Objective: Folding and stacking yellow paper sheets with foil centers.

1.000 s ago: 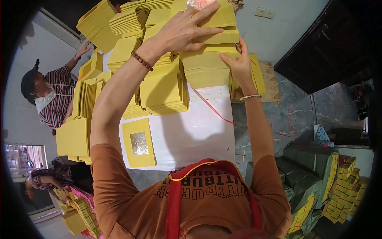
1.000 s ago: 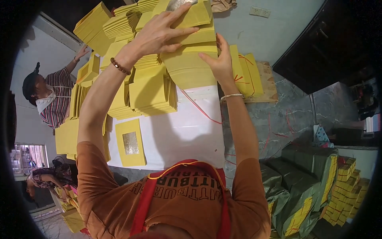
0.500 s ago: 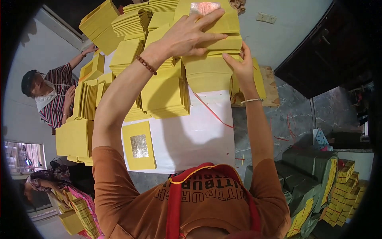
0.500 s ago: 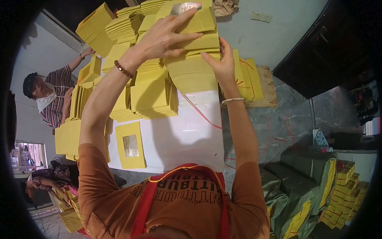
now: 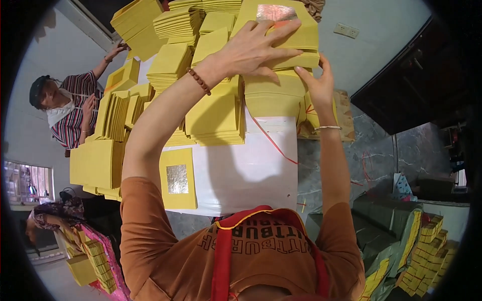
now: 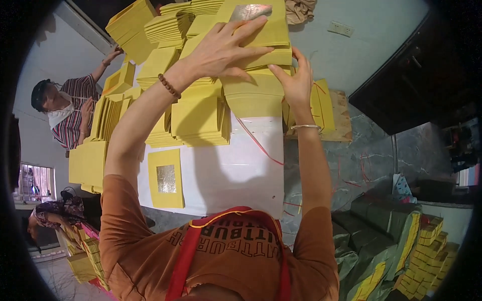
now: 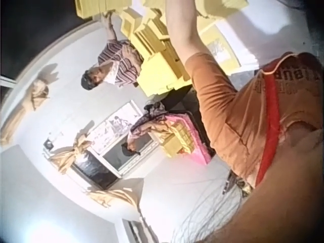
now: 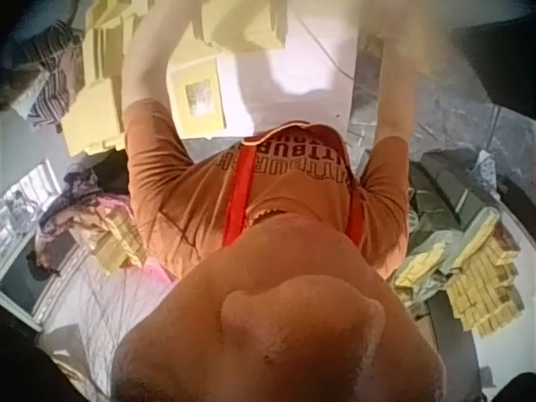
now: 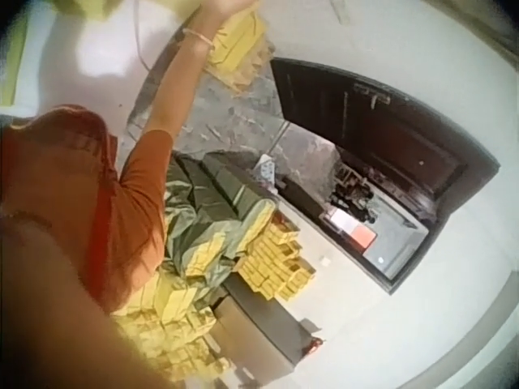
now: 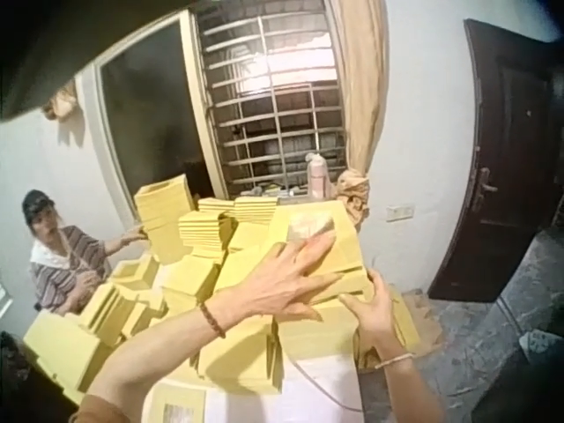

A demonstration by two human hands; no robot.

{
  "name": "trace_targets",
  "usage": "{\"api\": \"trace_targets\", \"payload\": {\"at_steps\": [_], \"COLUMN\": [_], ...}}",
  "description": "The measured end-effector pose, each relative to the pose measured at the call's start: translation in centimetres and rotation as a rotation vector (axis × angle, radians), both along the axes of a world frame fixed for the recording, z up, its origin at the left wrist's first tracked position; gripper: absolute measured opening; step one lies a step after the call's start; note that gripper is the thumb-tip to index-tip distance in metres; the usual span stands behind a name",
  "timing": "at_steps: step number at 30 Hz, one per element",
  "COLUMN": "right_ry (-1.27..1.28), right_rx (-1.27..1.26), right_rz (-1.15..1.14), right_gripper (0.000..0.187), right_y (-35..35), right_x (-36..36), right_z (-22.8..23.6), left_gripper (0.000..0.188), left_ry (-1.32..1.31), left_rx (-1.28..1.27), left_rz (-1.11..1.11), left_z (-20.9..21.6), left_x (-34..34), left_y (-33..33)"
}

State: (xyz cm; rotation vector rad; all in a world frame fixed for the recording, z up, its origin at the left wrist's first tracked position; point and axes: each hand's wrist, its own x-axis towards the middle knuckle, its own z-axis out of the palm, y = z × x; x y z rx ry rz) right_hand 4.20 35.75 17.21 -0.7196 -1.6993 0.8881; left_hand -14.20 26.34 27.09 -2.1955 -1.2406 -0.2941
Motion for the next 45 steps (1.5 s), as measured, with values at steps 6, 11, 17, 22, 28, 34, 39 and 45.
{"api": "trace_targets", "payload": {"at_steps": [6, 11, 17, 22, 28, 34, 39, 45], "right_ry": [-0.059, -0.076, 0.167, 0.301, 0.354, 0.465, 0.382, 0.333], "right_rx": [0.021, -0.061, -0.255, -0.390, -0.660, -0.792, -0.571, -0.495], "right_rz": [-0.037, -0.030, 0.162, 0.212, 0.239, 0.330, 0.314, 0.295], "right_gripper": [0.065, 0.066, 0.056, 0.047, 0.044, 0.043, 0.047, 0.047], "right_y": [-0.4, -1.0, -1.3, -1.8, -1.9, -0.9, -1.8, -1.9], "right_x": [0.2, 0.5, 1.5, 2.3, 2.8, 3.0, 2.5, 1.9], "right_z": [1.0, 1.4, -0.3, -0.4, -0.4, -1.7, -1.1, -0.8], "left_gripper": [0.070, 0.071, 0.060, 0.052, 0.063, 0.067, 0.060, 0.065], "left_ry": [0.010, -0.038, -0.004, -0.090, -0.112, -0.121, 0.065, -0.137], "left_rx": [0.086, 0.091, 0.131, 0.096, 0.050, 0.066, 0.218, -0.020], "left_rz": [0.033, 0.059, -0.028, -0.007, -0.014, 0.009, 0.006, 0.065], "left_z": [-0.6, -1.0, -1.2, -1.1, -0.9, -0.8, 0.4, 0.5], "left_x": [0.1, 1.0, 0.9, 0.5, 0.6, 0.6, 0.3, 0.6], "left_y": [0.1, -0.1, 0.5, 0.4, 0.6, 0.5, 1.4, 0.9]}}
